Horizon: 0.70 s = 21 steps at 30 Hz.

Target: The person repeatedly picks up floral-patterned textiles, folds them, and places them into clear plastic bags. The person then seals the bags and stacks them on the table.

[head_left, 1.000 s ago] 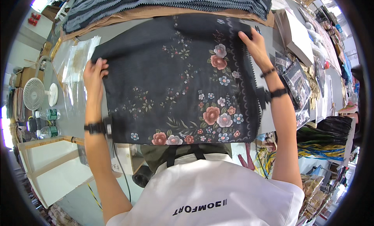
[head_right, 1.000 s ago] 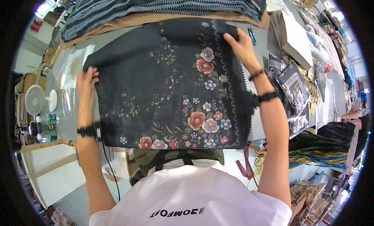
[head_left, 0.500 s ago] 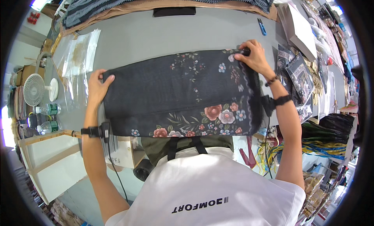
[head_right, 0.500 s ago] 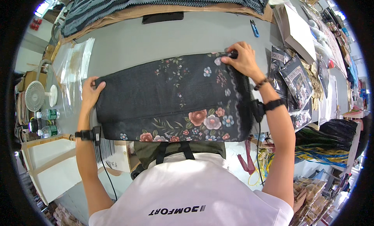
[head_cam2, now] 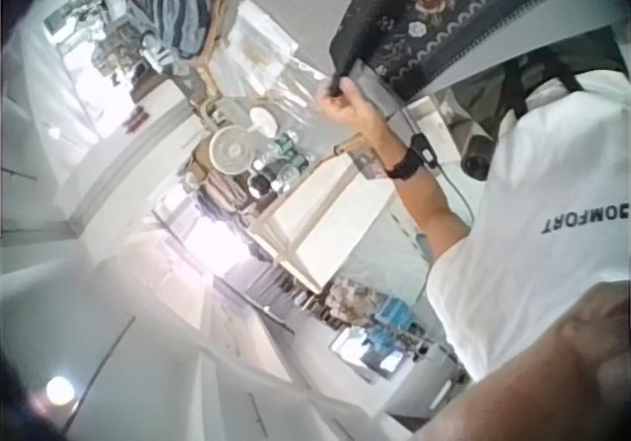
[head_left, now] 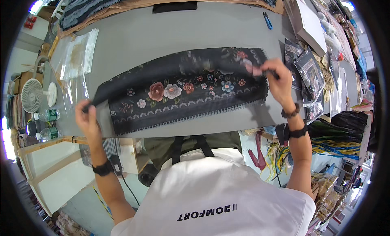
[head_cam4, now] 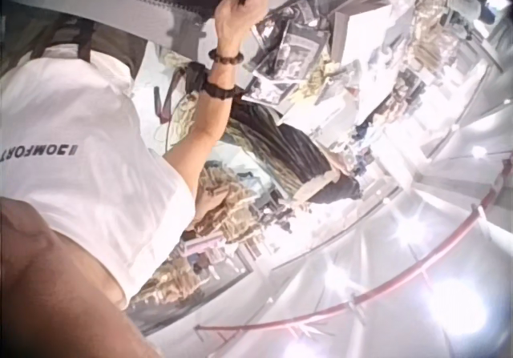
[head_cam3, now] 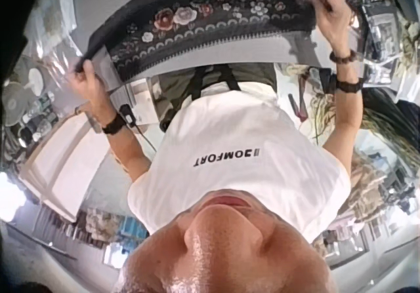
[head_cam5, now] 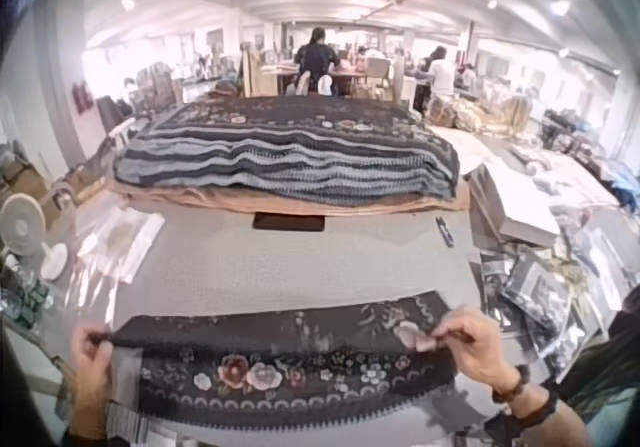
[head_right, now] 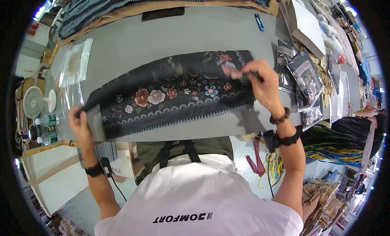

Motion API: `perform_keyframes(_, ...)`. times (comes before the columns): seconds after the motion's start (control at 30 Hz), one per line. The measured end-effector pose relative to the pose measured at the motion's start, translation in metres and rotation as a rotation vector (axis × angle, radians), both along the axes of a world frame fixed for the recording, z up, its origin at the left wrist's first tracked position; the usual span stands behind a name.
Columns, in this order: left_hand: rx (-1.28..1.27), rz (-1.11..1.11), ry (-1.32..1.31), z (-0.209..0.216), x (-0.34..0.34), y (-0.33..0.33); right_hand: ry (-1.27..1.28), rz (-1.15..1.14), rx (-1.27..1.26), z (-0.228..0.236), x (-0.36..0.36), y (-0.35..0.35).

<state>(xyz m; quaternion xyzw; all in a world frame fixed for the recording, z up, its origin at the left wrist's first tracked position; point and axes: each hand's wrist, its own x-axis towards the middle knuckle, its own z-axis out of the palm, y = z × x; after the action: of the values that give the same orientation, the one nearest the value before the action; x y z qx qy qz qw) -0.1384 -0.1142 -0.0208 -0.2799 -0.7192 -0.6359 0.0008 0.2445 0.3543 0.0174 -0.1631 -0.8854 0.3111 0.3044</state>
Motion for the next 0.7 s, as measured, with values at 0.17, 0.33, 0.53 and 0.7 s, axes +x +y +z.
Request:
perform_keyframes(0.17, -0.860, 0.136, 0.276, -0.020, 0.060, -0.026, -0.306, 0.211, 0.087, -0.018, 0.045, -0.023)
perform_keyframes(0.33, -0.626, 0.058, -0.409, 0.018, 0.055, 0.019, -0.235, -0.211, -0.162, -0.030, 0.048, -0.011)
perform_keyframes(0.53, -0.047, -0.196, -0.191, 0.029, 0.114, 0.145, -0.438, -0.480, 0.360, -0.052, 0.034, -0.006)
perform_keyframes(0.7, -0.518, -0.638, 0.226, 0.011, 0.174, 0.222, -0.590, -0.431, 0.280, -0.049, 0.031, -0.007)
